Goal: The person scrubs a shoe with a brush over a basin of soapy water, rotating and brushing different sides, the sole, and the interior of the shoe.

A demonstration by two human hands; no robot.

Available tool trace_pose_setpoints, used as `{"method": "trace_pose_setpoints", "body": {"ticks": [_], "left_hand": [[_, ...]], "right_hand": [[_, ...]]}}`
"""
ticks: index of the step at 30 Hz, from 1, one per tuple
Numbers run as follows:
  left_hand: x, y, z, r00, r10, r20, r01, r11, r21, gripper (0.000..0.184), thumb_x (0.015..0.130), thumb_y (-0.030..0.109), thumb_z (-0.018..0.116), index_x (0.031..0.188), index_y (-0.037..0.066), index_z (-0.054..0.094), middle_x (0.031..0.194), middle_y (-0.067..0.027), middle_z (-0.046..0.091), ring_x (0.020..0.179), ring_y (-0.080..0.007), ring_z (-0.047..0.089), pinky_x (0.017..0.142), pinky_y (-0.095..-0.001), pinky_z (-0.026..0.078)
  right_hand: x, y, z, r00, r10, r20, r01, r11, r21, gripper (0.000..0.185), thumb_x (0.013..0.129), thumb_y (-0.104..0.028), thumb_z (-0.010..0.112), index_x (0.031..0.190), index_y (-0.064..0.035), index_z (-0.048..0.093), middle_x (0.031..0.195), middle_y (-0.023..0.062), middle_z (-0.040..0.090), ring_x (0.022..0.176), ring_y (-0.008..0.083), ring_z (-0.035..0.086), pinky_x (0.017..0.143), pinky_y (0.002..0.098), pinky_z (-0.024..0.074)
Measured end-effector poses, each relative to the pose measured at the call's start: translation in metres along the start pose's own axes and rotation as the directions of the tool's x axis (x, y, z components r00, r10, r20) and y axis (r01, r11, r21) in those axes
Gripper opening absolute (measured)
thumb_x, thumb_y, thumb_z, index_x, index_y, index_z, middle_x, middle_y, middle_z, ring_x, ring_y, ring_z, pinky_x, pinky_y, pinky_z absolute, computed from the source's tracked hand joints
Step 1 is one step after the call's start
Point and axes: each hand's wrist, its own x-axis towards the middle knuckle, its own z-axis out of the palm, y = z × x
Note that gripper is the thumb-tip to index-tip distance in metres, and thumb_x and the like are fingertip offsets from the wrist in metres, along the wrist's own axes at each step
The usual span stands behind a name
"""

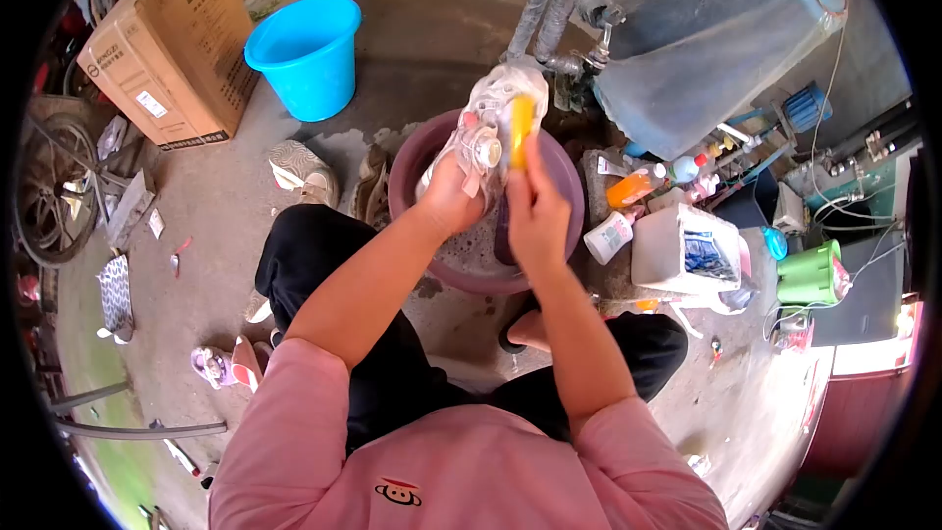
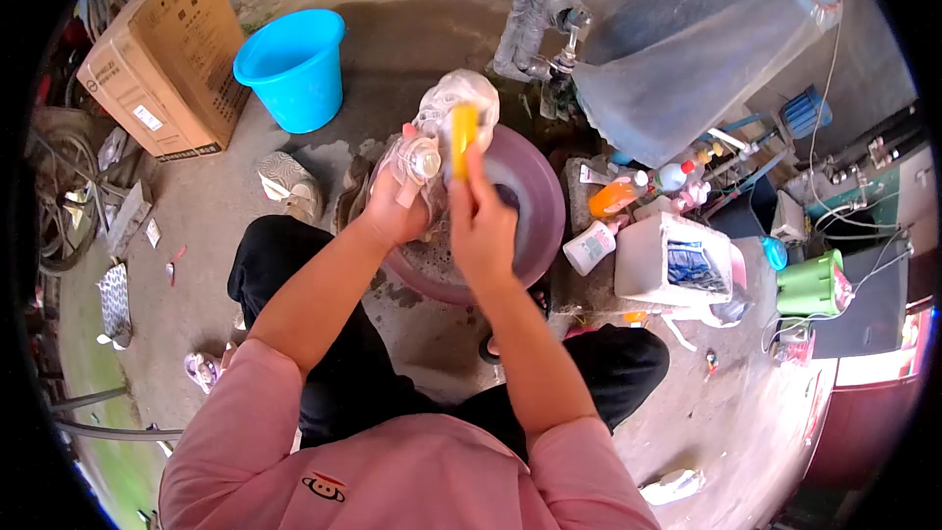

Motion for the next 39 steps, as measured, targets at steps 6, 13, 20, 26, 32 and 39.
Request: {"method": "trace_pose_setpoints", "body": {"ticks": [6, 13, 20, 26, 32, 39], "left_hand": [[-0.003, -0.011, 0.009, 0.964, -0.022, -0.265, 0.073, 0.98, 0.186, 0.038, 0.09, 0.027, 0.044, 0.122, 0.007, 0.039, 0.113, -0.0046, 0.05, 0.106, -0.0176, 0.046, 0.093, -0.0326, 0.036], [-0.006, -0.005, 0.01, 0.972, -0.01, -0.236, 0.082, 0.951, 0.297, 0.047, 0.085, 0.029, 0.053, 0.124, 0.008, 0.036, 0.118, -0.0023, 0.046, 0.109, -0.0183, 0.044, 0.096, -0.0359, 0.035], [0.007, 0.007, 0.005, 0.961, -0.116, -0.251, 0.144, 0.985, 0.095, 0.043, 0.088, 0.036, 0.043, 0.119, 0.007, 0.043, 0.114, -0.0089, 0.051, 0.105, -0.0247, 0.048, 0.092, -0.0396, 0.039], [0.011, 0.018, 0.016, 0.975, -0.08, -0.208, 0.062, 0.994, -0.09, 0.044, 0.087, 0.036, 0.041, 0.117, 0.003, 0.044, 0.111, -0.0143, 0.052, 0.103, -0.0301, 0.05, 0.089, -0.0455, 0.04], [0.013, 0.015, 0.034, 0.97, -0.095, -0.223, 0.097, 0.995, -0.002, 0.036, 0.087, 0.024, 0.043, 0.116, 0.003, 0.045, 0.112, -0.0112, 0.052, 0.105, -0.0255, 0.05, 0.092, -0.0384, 0.038], [0.014, 0.015, 0.015, 0.974, 0.065, -0.215, -0.013, 0.972, 0.236, 0.038, 0.085, 0.022, 0.042, 0.116, 0.001, 0.044, 0.115, -0.0126, 0.051, 0.104, -0.0246, 0.05, 0.093, -0.039, 0.036]], "right_hand": [[0.023, 0.011, -0.001, 0.989, 0.078, -0.126, -0.054, 0.982, 0.18, 0.04, 0.087, -0.014, 0.048, 0.125, -0.0044, 0.041, 0.09, 0.0111, 0.062, 0.072, 0.0127, 0.056, 0.064, 0.0266, 0.045], [0.002, 0.0, -0.004, 0.999, 0.024, 0.047, -0.025, 0.999, 0.024, 0.041, 0.085, -0.015, 0.051, 0.124, -0.0081, 0.043, 0.072, 0.0197, 0.059, 0.064, 0.0102, 0.058, 0.06, 0.027, 0.0454], [-0.001, -0.009, -0.004, 0.998, -0.027, 0.059, 0.021, 0.994, 0.111, 0.042, 0.087, -0.014, 0.049, 0.126, -0.0018, 0.039, 0.092, 0.0013, 0.054, 0.071, 0.0038, 0.041, 0.065, 0.0172, 0.039], [-0.044, -0.015, 0.0, 0.983, -0.081, 0.162, 0.077, 0.997, 0.031, 0.042, 0.081, -0.014, 0.056, 0.122, -0.0108, 0.047, 0.072, 0.0213, 0.058, 0.059, 0.03, 0.06, 0.051, 0.0317, 0.0455], [0.003, -0.019, -0.005, 0.996, -0.081, -0.039, 0.081, 0.997, -0.009, 0.04, 0.084, -0.019, 0.054, 0.122, -0.0108, 0.046, 0.066, 0.0193, 0.057, 0.052, 0.0269, 0.059, 0.049, 0.0302, 0.0443], [0.028, -0.026, -0.009, 0.993, -0.101, -0.06, 0.096, 0.991, -0.089, 0.041, 0.084, -0.016, 0.055, 0.123, -0.01, 0.046, 0.068, 0.0124, 0.058, 0.056, 0.0191, 0.054, 0.051, 0.0275, 0.0428]]}}
